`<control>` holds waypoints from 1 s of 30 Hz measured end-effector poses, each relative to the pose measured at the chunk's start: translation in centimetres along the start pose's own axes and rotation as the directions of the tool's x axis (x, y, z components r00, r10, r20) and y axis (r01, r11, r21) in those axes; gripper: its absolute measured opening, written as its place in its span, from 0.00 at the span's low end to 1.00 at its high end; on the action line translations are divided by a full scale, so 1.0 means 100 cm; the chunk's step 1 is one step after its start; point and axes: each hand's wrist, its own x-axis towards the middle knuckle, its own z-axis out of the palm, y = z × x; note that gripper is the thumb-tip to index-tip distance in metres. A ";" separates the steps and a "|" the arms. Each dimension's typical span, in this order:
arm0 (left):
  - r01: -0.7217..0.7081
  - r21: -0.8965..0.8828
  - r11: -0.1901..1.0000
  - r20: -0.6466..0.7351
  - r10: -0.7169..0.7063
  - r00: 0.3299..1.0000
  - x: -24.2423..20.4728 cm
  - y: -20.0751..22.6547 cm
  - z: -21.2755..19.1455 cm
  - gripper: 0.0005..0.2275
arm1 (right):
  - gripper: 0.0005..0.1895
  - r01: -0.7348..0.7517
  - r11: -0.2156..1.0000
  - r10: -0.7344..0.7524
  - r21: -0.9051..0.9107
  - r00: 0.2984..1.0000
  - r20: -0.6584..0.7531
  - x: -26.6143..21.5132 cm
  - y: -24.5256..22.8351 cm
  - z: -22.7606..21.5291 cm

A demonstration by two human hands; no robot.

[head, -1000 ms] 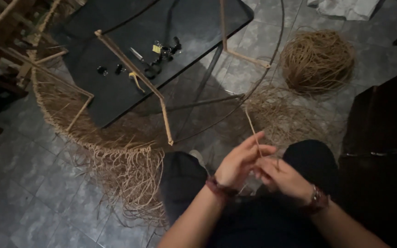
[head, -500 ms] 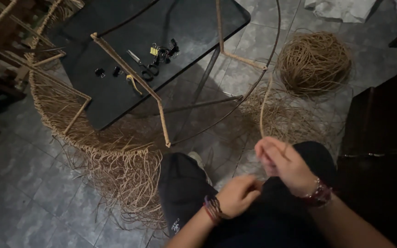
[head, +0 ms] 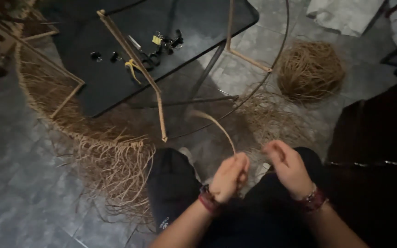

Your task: Tying and weaving natural fiber strands onto a metal frame to create a decorative fringe

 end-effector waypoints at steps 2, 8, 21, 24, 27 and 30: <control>0.083 0.036 0.996 0.159 -0.087 0.983 -0.018 0.008 0.009 0.17 | 0.09 0.025 0.996 -0.034 0.084 0.994 0.104 0.006 -0.021 0.000; -0.041 0.453 0.891 0.345 -0.133 0.929 -0.038 0.023 -0.005 0.19 | 0.16 -0.160 0.912 0.083 0.379 0.974 0.211 0.017 -0.069 0.018; -0.322 0.072 0.944 -0.084 0.327 0.941 -0.054 0.059 -0.032 0.22 | 0.16 0.286 0.945 -0.244 -0.158 0.939 0.244 -0.001 -0.068 0.086; -0.333 0.110 0.936 -0.328 0.351 0.877 -0.052 0.075 -0.025 0.18 | 0.19 0.259 0.953 -0.215 -0.156 0.943 0.253 -0.012 -0.072 0.091; -0.255 0.155 0.955 -0.305 0.291 0.907 -0.055 0.085 -0.026 0.21 | 0.20 0.176 0.978 -0.128 -0.109 0.930 0.346 -0.013 -0.088 0.090; -0.393 0.355 0.848 -0.071 0.444 0.893 -0.061 0.095 -0.024 0.21 | 0.25 0.096 0.995 -0.081 -0.009 0.885 0.459 -0.013 -0.097 0.084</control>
